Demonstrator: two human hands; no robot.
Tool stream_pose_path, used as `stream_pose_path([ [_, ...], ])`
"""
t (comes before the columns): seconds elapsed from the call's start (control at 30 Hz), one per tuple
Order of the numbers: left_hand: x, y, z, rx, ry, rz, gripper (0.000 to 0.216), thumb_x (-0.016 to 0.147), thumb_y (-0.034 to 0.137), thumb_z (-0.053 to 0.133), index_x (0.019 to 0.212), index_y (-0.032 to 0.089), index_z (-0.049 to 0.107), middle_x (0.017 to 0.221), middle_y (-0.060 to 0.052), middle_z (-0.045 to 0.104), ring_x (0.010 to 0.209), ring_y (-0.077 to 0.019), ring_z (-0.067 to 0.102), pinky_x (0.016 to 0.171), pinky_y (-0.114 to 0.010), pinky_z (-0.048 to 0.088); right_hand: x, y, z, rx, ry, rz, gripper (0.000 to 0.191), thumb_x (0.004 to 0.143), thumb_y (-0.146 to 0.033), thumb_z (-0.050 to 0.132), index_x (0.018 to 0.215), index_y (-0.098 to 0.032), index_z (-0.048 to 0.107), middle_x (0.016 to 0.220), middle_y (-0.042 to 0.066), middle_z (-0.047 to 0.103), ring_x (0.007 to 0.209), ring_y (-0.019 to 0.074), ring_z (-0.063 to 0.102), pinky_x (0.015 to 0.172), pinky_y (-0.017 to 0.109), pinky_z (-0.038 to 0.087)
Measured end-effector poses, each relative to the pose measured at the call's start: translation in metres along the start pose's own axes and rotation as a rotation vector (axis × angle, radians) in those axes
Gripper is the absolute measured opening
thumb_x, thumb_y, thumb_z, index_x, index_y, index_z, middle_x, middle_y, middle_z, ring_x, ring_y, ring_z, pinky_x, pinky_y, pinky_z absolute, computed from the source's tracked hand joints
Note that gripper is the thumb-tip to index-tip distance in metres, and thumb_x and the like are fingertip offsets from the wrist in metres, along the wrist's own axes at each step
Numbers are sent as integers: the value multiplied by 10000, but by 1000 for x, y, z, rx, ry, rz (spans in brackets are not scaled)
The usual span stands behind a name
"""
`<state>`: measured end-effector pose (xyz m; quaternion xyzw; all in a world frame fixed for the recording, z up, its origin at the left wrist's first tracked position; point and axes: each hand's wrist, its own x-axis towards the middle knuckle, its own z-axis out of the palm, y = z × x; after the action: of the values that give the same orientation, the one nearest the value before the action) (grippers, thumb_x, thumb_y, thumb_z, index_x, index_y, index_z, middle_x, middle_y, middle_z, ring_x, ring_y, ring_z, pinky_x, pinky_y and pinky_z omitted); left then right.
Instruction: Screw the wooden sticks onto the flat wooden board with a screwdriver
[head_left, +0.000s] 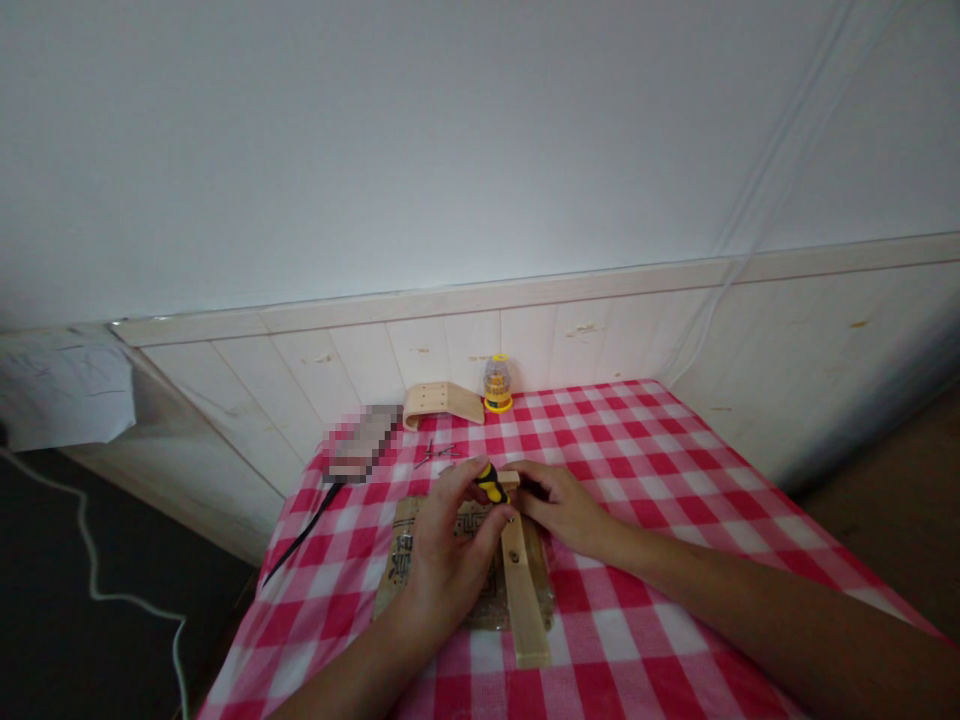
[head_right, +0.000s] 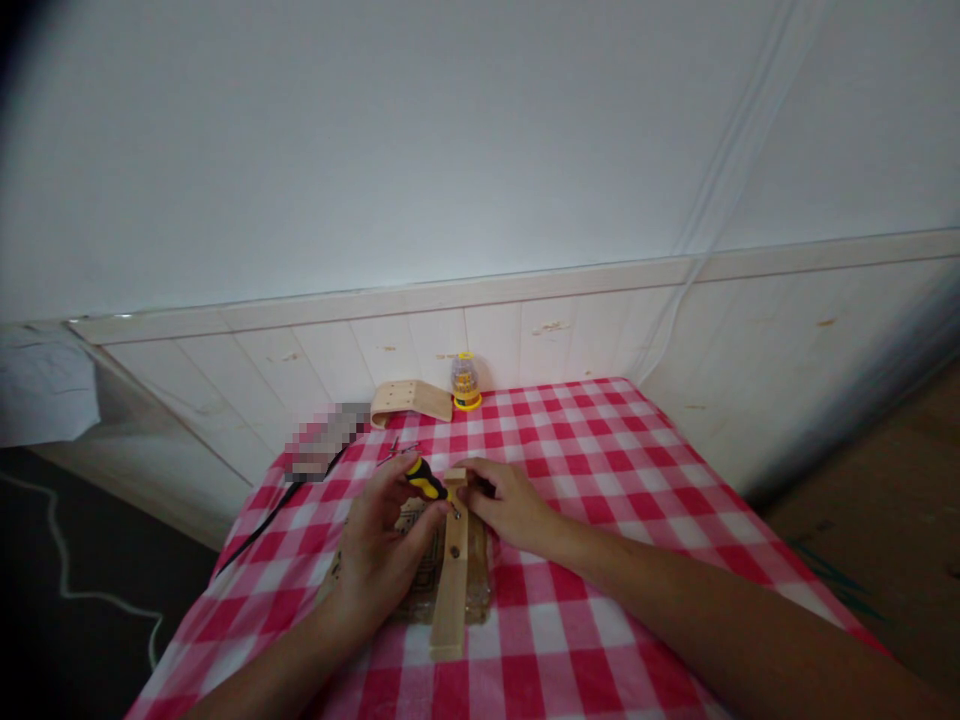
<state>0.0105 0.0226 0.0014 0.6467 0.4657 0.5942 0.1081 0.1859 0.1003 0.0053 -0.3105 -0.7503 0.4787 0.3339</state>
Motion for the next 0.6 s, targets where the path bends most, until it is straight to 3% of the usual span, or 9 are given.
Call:
stream_pose_path([
  [0.3, -5, -9, 1, -51, -29, -43, 500, 913, 215, 701, 1383, 299, 551, 1275, -82, 679, 1105, -222, 701, 952, -389, 603, 0, -1, 0, -12, 7, 11, 181, 902, -225, 610, 1022, -179, 737, 929, 55, 768, 849, 219, 700, 747, 317, 530],
  [0.6, -2, -1, -1, -31, -51, -52, 542, 920, 214, 681, 1430, 293, 517, 1251, -90, 693, 1102, -234, 708, 940, -401, 616, 0, -2, 0, -16, 11, -8, 210, 904, -228, 611, 1052, -182, 752, 961, 60, 782, 883, 226, 710, 774, 326, 544],
])
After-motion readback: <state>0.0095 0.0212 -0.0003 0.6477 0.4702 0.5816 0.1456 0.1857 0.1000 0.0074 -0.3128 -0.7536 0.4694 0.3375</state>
